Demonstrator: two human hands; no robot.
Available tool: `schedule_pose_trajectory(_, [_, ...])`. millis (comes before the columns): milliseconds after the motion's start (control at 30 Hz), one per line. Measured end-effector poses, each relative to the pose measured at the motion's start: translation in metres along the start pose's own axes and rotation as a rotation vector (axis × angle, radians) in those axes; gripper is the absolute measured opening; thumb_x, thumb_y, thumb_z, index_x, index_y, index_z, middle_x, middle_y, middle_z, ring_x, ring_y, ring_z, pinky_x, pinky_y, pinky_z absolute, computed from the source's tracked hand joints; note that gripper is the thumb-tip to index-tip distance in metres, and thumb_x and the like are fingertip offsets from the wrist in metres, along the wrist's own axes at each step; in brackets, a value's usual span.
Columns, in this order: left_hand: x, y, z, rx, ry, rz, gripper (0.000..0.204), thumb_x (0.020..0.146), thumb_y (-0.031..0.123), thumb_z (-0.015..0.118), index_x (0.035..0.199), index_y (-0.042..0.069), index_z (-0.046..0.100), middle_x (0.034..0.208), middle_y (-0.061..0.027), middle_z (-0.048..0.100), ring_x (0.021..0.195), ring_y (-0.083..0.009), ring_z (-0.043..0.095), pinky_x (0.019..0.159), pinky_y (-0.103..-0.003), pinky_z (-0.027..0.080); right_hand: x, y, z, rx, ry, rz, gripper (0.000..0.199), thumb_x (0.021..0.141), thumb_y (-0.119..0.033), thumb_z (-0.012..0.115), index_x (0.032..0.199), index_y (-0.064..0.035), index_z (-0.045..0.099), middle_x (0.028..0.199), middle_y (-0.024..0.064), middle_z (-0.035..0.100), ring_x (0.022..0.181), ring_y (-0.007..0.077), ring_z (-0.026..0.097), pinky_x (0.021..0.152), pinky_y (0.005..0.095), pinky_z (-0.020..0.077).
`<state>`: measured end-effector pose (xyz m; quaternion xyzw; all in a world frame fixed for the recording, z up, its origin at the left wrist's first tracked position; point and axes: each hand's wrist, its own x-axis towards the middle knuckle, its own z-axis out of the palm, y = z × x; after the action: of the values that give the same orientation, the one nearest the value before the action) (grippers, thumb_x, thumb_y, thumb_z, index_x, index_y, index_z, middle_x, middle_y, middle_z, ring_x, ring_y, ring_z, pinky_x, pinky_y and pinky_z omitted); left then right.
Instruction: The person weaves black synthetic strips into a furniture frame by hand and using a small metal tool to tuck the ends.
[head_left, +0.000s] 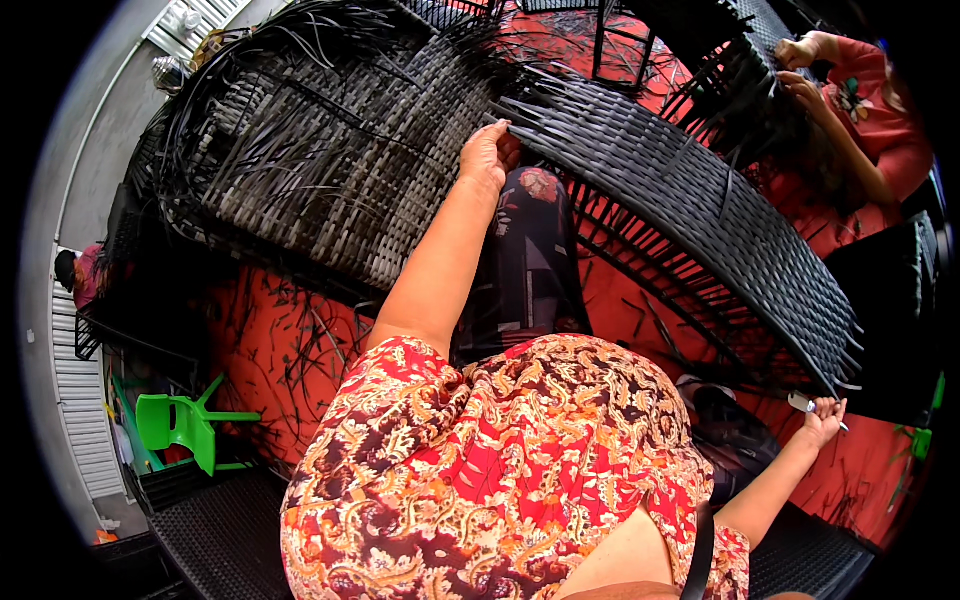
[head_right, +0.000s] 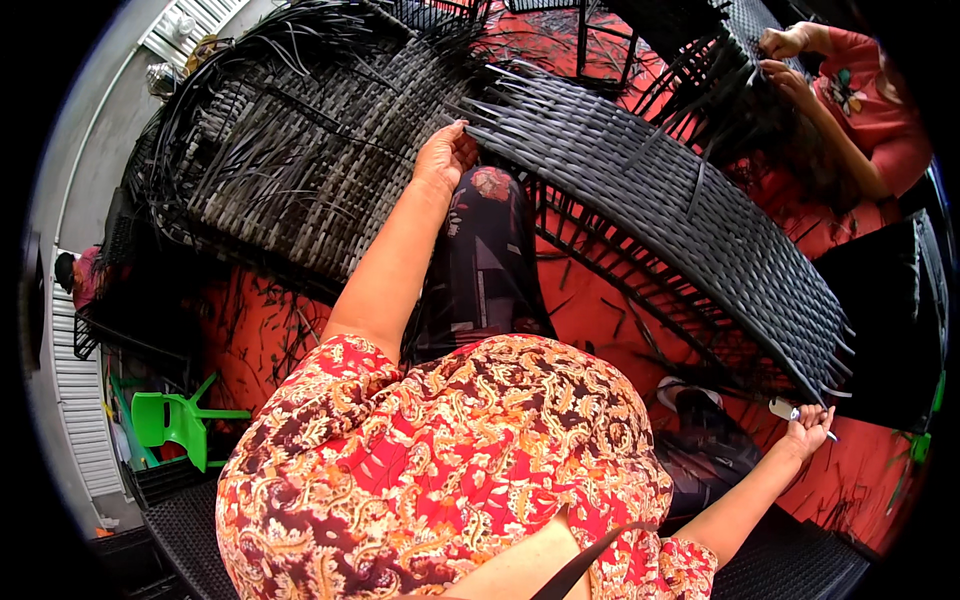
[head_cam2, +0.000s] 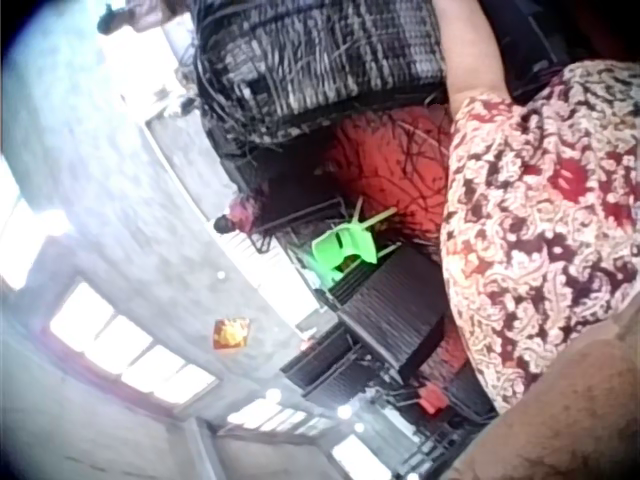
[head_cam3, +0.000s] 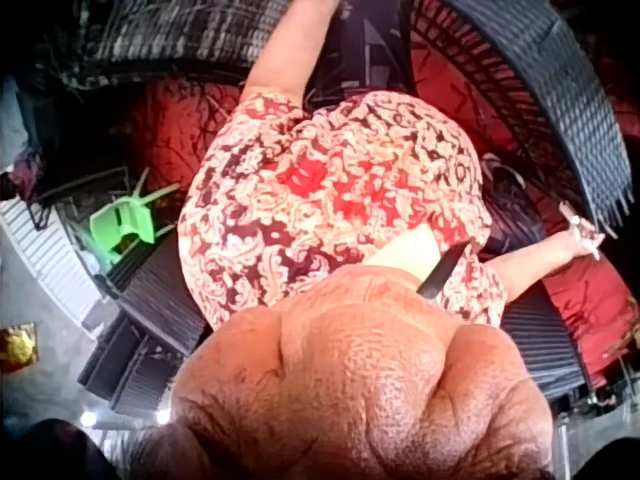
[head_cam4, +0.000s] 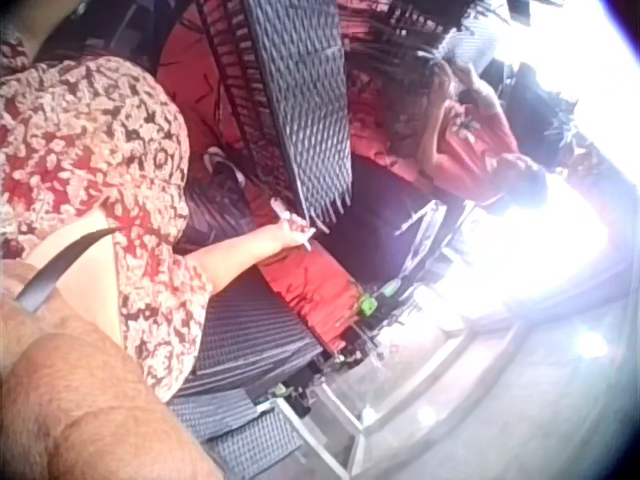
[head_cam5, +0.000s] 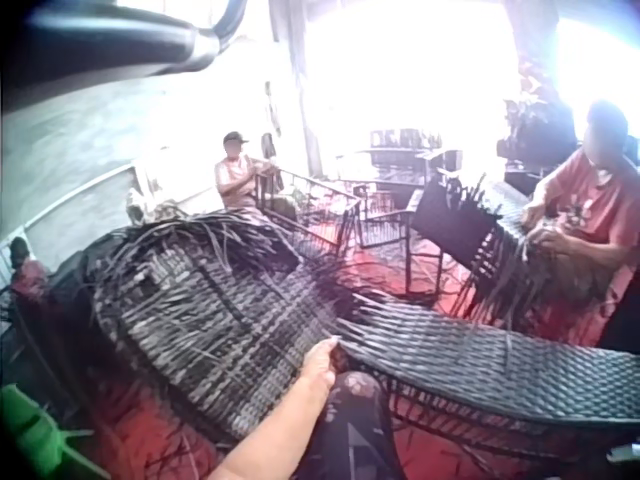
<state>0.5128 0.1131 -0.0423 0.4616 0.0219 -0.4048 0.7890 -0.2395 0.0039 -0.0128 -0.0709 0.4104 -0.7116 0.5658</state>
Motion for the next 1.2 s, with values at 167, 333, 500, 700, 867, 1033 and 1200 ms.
schedule_pose_trajectory(167, [0.056, -0.022, -0.004, -0.095, -0.285, -0.031, 0.011, 0.072, 0.011, 0.070, 0.074, 0.010, 0.060, 0.073, -0.0044, 0.062, 0.067, -0.0202, 0.059, 0.061, -0.031, 0.046, 0.048, -0.020, -0.077, 0.032, -0.286, -0.019, 0.030, 0.091, -0.022, 0.049, 0.063, -0.0119, 0.043, 0.050, -0.0015, 0.026, 0.039, 0.0101, 0.017, 0.040, 0.0251, 0.0158])
schedule_pose_trajectory(333, [0.097, 0.005, -0.081, 0.022, -0.069, -0.128, 0.019, 0.078, 0.016, 0.068, 0.089, 0.002, 0.062, 0.086, -0.0085, 0.066, 0.078, -0.0228, 0.062, 0.075, -0.033, 0.051, 0.005, 0.035, 0.008, 0.163, -0.141, 0.019, 0.035, 0.085, -0.021, 0.057, 0.057, -0.0141, 0.038, 0.047, -0.0027, 0.025, 0.038, 0.0100, 0.019, 0.038, 0.0253, 0.0177])
schedule_pose_trajectory(500, [0.083, 0.005, -0.067, 0.084, -0.149, -0.104, 0.019, 0.077, 0.020, 0.072, 0.086, 0.005, 0.065, 0.083, -0.0068, 0.066, 0.077, -0.0209, 0.061, 0.072, -0.033, 0.051, -0.017, 0.027, 0.015, 0.234, -0.102, 0.023, 0.038, 0.085, -0.025, 0.059, 0.056, -0.0141, 0.038, 0.044, -0.0032, 0.025, 0.035, 0.0100, 0.019, 0.037, 0.0251, 0.0183])
schedule_pose_trajectory(700, [0.080, 0.006, -0.070, 0.121, -0.096, -0.076, 0.018, 0.077, 0.020, 0.072, 0.085, 0.006, 0.065, 0.081, -0.0059, 0.065, 0.076, -0.0208, 0.060, 0.073, -0.033, 0.050, -0.022, 0.024, 0.010, 0.214, -0.124, 0.017, 0.037, 0.085, -0.024, 0.059, 0.057, -0.0132, 0.039, 0.045, -0.0033, 0.023, 0.036, 0.0101, 0.019, 0.037, 0.0247, 0.0170])
schedule_pose_trajectory(867, [0.077, 0.007, -0.062, 0.094, -0.048, -0.107, 0.017, 0.078, 0.020, 0.071, 0.085, 0.006, 0.065, 0.082, -0.0069, 0.066, 0.076, -0.0212, 0.061, 0.073, -0.034, 0.051, -0.017, 0.027, 0.003, 0.295, -0.165, 0.018, 0.037, 0.085, -0.024, 0.059, 0.057, -0.0133, 0.038, 0.045, -0.0036, 0.023, 0.036, 0.0096, 0.018, 0.037, 0.0247, 0.0171])
schedule_pose_trajectory(1033, [0.095, 0.010, -0.075, 0.108, -0.108, -0.124, 0.017, 0.078, 0.021, 0.070, 0.085, 0.006, 0.065, 0.084, -0.0074, 0.067, 0.076, -0.0219, 0.062, 0.073, -0.035, 0.052, -0.016, 0.032, 0.002, 0.398, -0.201, 0.029, 0.039, 0.084, -0.025, 0.061, 0.055, -0.0138, 0.038, 0.044, -0.0042, 0.024, 0.037, 0.0094, 0.020, 0.037, 0.0247, 0.0177])
schedule_pose_trajectory(1200, [0.093, 0.008, -0.071, 0.053, -0.083, -0.133, 0.014, 0.080, 0.018, 0.068, 0.085, 0.006, 0.065, 0.083, -0.0069, 0.067, 0.076, -0.0212, 0.063, 0.072, -0.034, 0.052, -0.011, 0.024, 0.003, 0.250, -0.237, 0.054, 0.038, 0.083, -0.024, 0.063, 0.055, -0.0144, 0.039, 0.045, -0.0041, 0.026, 0.036, 0.0094, 0.021, 0.037, 0.0248, 0.0172])
